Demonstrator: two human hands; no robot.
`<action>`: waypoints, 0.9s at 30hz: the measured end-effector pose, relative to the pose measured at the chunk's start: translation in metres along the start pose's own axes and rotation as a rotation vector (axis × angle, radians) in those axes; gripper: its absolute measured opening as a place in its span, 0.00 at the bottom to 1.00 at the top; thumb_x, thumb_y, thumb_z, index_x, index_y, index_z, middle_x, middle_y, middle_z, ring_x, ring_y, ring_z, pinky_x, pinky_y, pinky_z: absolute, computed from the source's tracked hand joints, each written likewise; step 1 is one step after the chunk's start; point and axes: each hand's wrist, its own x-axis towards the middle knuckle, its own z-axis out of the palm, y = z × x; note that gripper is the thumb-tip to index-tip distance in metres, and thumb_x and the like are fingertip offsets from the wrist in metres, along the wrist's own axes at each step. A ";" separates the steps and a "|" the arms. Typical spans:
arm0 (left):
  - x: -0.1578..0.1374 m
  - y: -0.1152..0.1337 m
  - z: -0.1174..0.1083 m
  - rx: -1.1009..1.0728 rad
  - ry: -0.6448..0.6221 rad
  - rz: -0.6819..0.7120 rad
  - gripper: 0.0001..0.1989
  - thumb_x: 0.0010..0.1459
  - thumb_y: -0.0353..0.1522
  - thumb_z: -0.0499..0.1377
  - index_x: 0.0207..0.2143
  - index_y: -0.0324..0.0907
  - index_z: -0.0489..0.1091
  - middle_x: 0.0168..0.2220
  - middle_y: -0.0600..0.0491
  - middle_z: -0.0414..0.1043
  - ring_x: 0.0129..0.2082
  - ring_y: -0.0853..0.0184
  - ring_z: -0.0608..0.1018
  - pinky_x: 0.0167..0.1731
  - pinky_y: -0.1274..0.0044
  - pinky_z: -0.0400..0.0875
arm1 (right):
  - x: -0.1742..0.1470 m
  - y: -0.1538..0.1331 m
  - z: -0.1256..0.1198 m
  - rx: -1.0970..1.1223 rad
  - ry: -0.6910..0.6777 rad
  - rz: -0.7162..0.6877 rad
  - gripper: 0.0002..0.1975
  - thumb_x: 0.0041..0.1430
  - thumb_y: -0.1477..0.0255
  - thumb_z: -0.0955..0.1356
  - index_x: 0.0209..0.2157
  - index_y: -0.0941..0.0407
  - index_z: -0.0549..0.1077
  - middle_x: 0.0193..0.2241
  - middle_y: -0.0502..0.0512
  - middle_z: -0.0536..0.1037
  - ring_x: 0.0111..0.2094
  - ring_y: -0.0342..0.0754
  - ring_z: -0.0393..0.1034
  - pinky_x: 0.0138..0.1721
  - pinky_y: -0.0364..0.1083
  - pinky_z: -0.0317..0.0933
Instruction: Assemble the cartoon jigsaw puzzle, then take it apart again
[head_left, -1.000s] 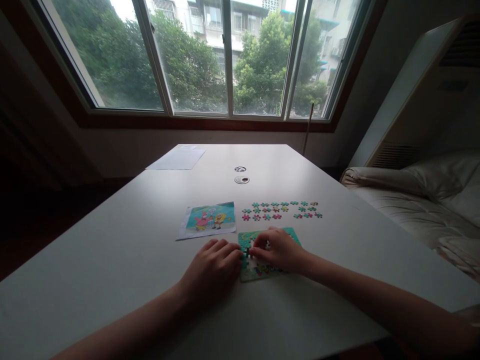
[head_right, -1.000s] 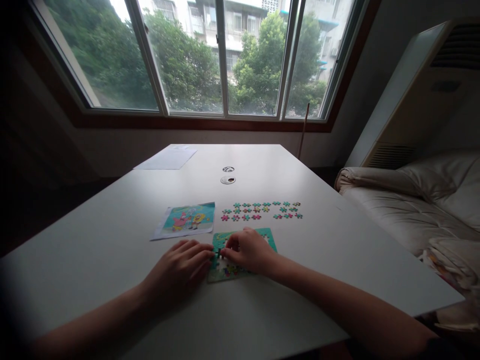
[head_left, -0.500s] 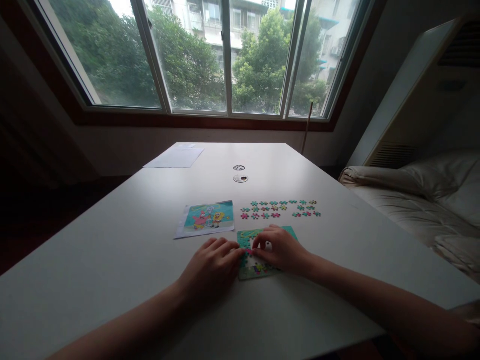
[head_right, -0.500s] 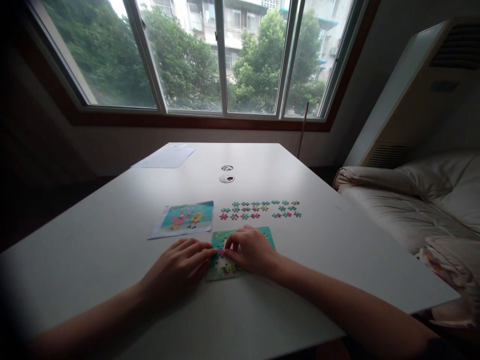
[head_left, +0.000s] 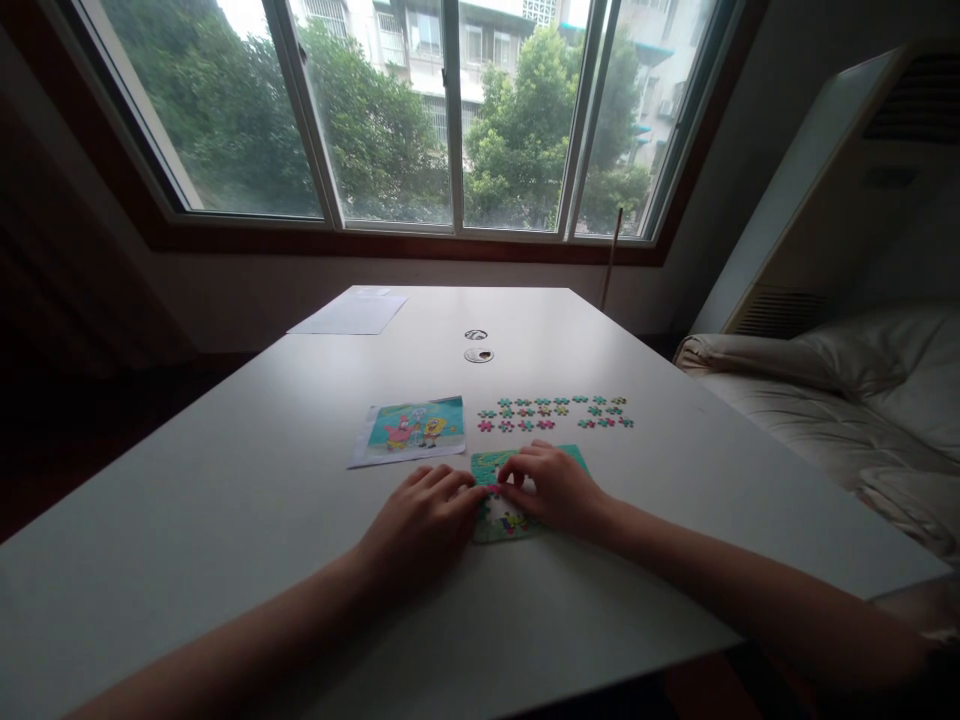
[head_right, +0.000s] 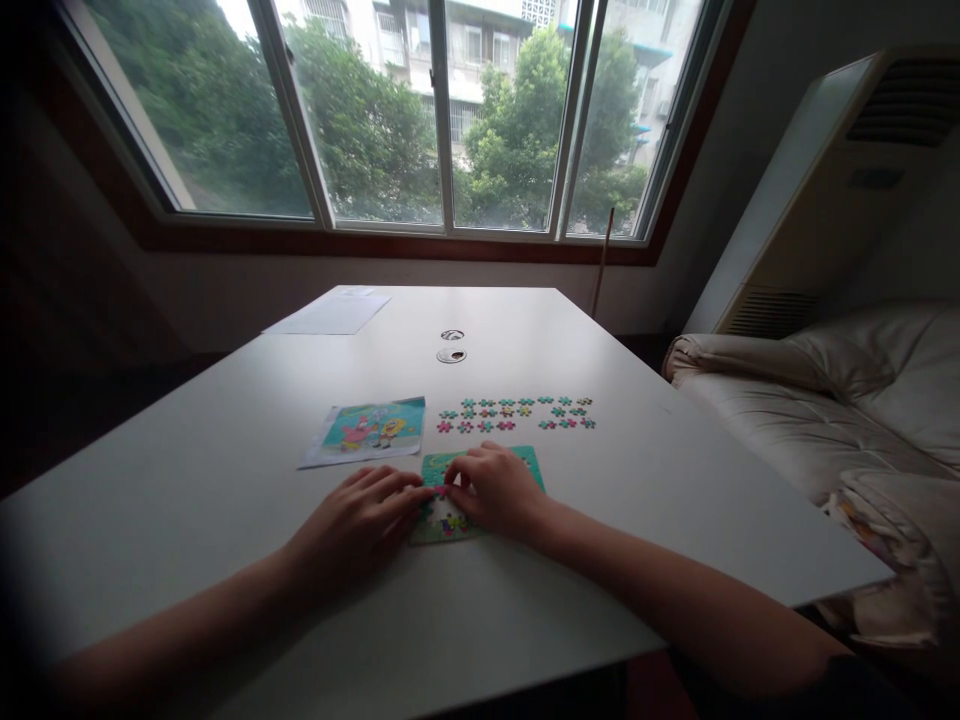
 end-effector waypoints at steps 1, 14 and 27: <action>0.000 0.000 0.000 0.004 0.003 0.003 0.12 0.60 0.27 0.49 0.43 0.41 0.69 0.36 0.48 0.70 0.35 0.62 0.70 0.37 0.68 0.66 | -0.001 0.000 0.000 -0.006 0.001 -0.015 0.04 0.54 0.73 0.66 0.31 0.55 0.74 0.26 0.52 0.75 0.32 0.45 0.64 0.35 0.43 0.57; 0.003 -0.004 -0.007 -0.080 -0.067 0.015 0.12 0.59 0.27 0.51 0.45 0.43 0.68 0.38 0.50 0.71 0.38 0.62 0.71 0.38 0.68 0.67 | -0.005 0.007 -0.014 0.045 -0.120 -0.170 0.10 0.57 0.74 0.64 0.37 0.54 0.76 0.28 0.54 0.74 0.31 0.44 0.65 0.34 0.41 0.58; 0.004 -0.009 -0.022 -0.058 -0.131 0.135 0.11 0.61 0.28 0.49 0.44 0.41 0.67 0.42 0.48 0.71 0.39 0.63 0.71 0.39 0.69 0.68 | -0.002 0.073 -0.064 -0.064 -0.012 0.047 0.11 0.57 0.70 0.62 0.36 0.56 0.75 0.27 0.52 0.76 0.27 0.42 0.67 0.30 0.41 0.57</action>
